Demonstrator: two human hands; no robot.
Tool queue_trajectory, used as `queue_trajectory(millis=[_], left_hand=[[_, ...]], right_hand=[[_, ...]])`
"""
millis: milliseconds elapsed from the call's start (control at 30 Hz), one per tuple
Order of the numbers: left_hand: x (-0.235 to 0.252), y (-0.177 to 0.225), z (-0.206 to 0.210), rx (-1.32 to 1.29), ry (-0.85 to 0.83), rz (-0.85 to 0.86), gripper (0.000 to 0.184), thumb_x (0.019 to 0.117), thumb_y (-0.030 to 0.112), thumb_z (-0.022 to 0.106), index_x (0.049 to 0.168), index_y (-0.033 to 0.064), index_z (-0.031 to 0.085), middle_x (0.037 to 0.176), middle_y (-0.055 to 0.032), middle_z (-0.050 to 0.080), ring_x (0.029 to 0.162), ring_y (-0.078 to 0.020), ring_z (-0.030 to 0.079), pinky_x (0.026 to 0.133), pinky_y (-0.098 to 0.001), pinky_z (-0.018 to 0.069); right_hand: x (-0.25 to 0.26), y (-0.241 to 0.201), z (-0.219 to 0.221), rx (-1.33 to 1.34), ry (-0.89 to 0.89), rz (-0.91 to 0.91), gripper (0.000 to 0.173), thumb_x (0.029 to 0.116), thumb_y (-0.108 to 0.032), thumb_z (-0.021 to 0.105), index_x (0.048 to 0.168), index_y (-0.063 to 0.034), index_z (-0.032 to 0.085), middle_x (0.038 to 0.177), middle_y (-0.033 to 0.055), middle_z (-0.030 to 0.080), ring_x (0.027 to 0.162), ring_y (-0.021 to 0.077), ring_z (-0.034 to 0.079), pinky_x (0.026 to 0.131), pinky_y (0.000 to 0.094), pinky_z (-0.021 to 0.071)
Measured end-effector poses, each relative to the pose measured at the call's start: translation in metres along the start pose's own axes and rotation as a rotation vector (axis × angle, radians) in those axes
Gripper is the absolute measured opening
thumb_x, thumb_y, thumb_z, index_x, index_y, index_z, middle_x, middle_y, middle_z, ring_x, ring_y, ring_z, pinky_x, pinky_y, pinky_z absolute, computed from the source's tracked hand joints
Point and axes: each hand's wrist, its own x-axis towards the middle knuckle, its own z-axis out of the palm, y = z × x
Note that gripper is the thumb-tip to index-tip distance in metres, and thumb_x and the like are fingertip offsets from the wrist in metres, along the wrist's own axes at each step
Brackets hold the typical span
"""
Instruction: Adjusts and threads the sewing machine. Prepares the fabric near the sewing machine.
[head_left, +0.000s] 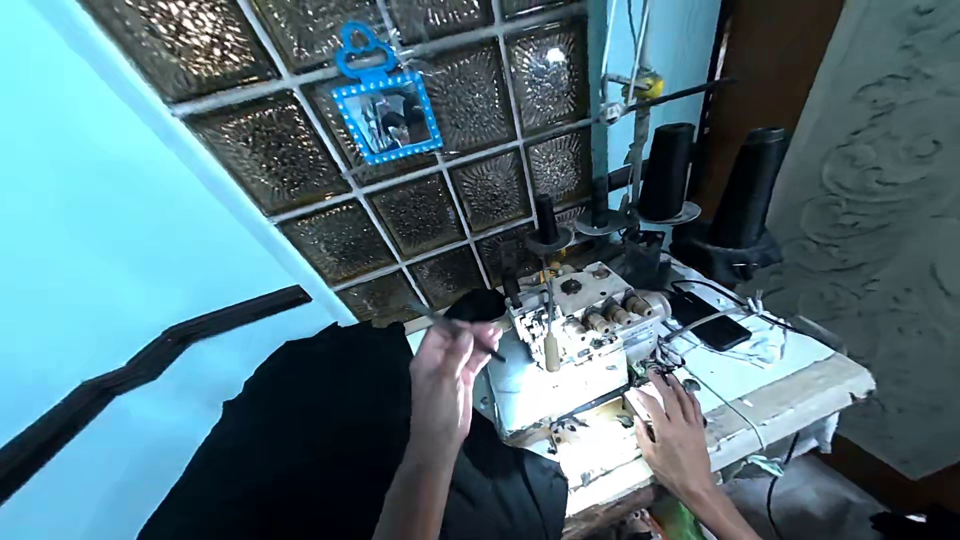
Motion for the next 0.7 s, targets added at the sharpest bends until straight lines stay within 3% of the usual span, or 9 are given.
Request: queue_trajectory(millis=[100,133,200,233,300,400,567,700], left_hand=[[0.046,0.0,0.027,0.175,-0.008,-0.014,0.012,0.1051,0.006,0.051,0.108,-0.0014,0.06,0.112,-0.0087,0.065,0.102,-0.0145,0.066,0.094,-0.0349,0.0549],[0.058,-0.003,0.036,0.235,-0.013,-0.006,0.01,0.1041,0.008,0.054,0.106,0.0012,0.061,0.112,-0.0061,0.064,0.102,-0.0124,0.064,0.093,-0.0338,0.0544],[0.076,-0.008,0.05,0.318,-0.034,-0.014,0.01,0.1032,0.012,0.058,0.107,0.0035,0.063,0.107,-0.003,0.063,0.095,-0.0091,0.062,0.087,-0.0306,0.0534],[0.084,-0.013,0.055,0.358,-0.051,-0.013,0.007,0.1025,0.011,0.059,0.105,0.0056,0.063,0.1,-0.0002,0.065,0.085,-0.0053,0.063,0.08,-0.0259,0.0551],[0.094,-0.022,0.06,0.43,-0.105,-0.03,0.005,0.1018,0.007,0.059,0.105,0.0041,0.061,0.092,-0.0013,0.063,0.073,-0.0045,0.063,0.072,-0.0234,0.0566],[0.099,-0.025,0.059,0.586,-0.194,-0.06,0.01,0.1039,0.007,0.056,0.11,-0.0005,0.058,0.093,-0.0072,0.061,0.073,-0.0075,0.064,0.072,-0.0257,0.0573],[0.101,-0.013,0.06,0.804,-0.297,-0.03,0.012,0.103,0.007,0.058,0.111,0.0001,0.063,0.094,-0.0117,0.067,0.075,-0.0146,0.068,0.074,-0.0326,0.059],[0.102,-0.016,0.064,0.876,-0.356,-0.039,0.013,0.104,0.012,0.059,0.105,-0.0006,0.061,0.089,-0.0153,0.067,0.068,-0.0199,0.068,0.067,-0.0363,0.0598]], right_hand=[[0.0,-0.001,-0.001,0.014,0.002,0.017,0.035,0.0826,-0.013,0.064,0.114,-0.0038,0.076,0.142,0.0235,0.06,0.131,0.0564,0.052,0.104,0.074,0.039],[0.0,-0.001,-0.001,0.017,0.005,0.021,0.035,0.0826,-0.013,0.064,0.113,-0.0041,0.077,0.141,0.0229,0.061,0.131,0.0557,0.053,0.104,0.0734,0.0393],[0.0,-0.002,-0.001,0.018,0.021,0.025,0.034,0.0821,-0.013,0.063,0.112,-0.0046,0.077,0.139,0.0217,0.063,0.129,0.0549,0.054,0.104,0.0721,0.0406],[-0.001,-0.002,0.0,0.023,0.03,0.027,0.034,0.0816,-0.013,0.062,0.11,-0.0047,0.078,0.138,0.0211,0.063,0.129,0.0549,0.055,0.103,0.0722,0.0411],[-0.002,-0.002,0.001,0.029,0.046,0.027,0.033,0.0816,-0.014,0.062,0.108,-0.0052,0.079,0.136,0.02,0.065,0.128,0.0541,0.056,0.102,0.0723,0.0419],[-0.003,-0.001,0.002,0.032,0.047,0.025,0.033,0.0828,-0.016,0.059,0.107,-0.0056,0.079,0.135,0.0191,0.066,0.128,0.0539,0.056,0.102,0.0722,0.042],[-0.003,-0.003,0.002,0.019,0.045,0.027,0.033,0.0841,-0.018,0.057,0.105,-0.0069,0.079,0.135,0.0175,0.067,0.128,0.053,0.057,0.101,0.0712,0.0427],[-0.005,-0.004,0.001,0.014,0.038,0.028,0.034,0.0851,-0.019,0.056,0.106,-0.0071,0.079,0.135,0.0182,0.067,0.128,0.0533,0.056,0.102,0.0714,0.042]])
